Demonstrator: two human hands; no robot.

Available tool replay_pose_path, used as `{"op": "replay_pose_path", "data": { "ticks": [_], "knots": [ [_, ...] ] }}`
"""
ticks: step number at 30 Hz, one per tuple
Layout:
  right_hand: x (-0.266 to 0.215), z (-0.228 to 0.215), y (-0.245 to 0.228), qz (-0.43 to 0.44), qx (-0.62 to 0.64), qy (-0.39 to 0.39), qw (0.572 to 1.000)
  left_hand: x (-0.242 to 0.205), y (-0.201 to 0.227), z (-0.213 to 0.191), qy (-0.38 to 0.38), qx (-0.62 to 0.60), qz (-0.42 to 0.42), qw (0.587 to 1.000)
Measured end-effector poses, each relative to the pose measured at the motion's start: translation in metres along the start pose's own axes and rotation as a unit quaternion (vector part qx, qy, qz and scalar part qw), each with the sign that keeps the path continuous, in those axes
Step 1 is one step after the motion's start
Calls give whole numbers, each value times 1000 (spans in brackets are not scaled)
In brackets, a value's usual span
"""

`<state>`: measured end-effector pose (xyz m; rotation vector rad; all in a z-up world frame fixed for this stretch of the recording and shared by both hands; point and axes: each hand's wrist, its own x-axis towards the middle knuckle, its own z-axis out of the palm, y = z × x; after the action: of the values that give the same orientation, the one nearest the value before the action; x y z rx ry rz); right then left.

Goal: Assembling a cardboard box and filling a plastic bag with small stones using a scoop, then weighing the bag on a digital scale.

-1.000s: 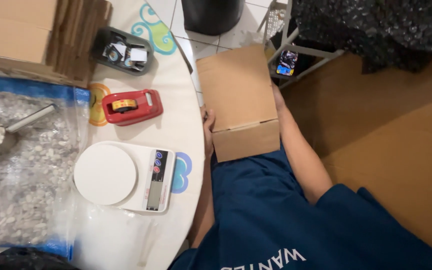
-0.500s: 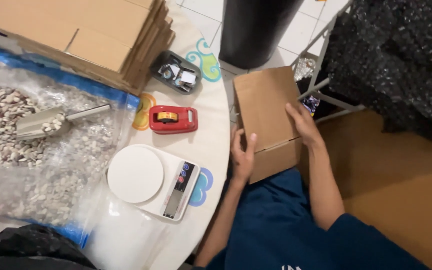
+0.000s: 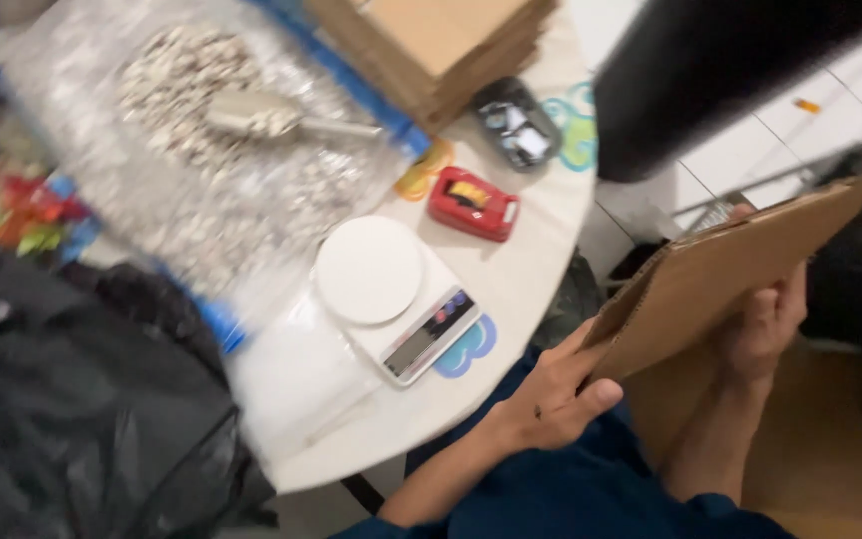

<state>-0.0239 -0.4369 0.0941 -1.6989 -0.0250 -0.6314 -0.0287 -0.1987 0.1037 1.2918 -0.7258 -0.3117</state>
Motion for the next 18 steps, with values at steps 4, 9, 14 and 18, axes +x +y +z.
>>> {"op": "replay_pose_path", "data": {
  "ticks": [4, 9, 14, 18],
  "knots": [
    [12, 31, 1, -96, -90, -66, 989, -13, 41, -22, 103, 21, 59, 993],
    [31, 97, -19, -149, 4, -134, 980, -39, 76, -43, 235, -4, 97, 967],
    [27, 123, -16, -16, -53, -91, 994, -57, 109, -52, 313, -36, 75, 946],
    [31, 127, -31, -6, -45, -152, 987, -68, 104, -46, 333, -86, 84, 935]
  ]
}}
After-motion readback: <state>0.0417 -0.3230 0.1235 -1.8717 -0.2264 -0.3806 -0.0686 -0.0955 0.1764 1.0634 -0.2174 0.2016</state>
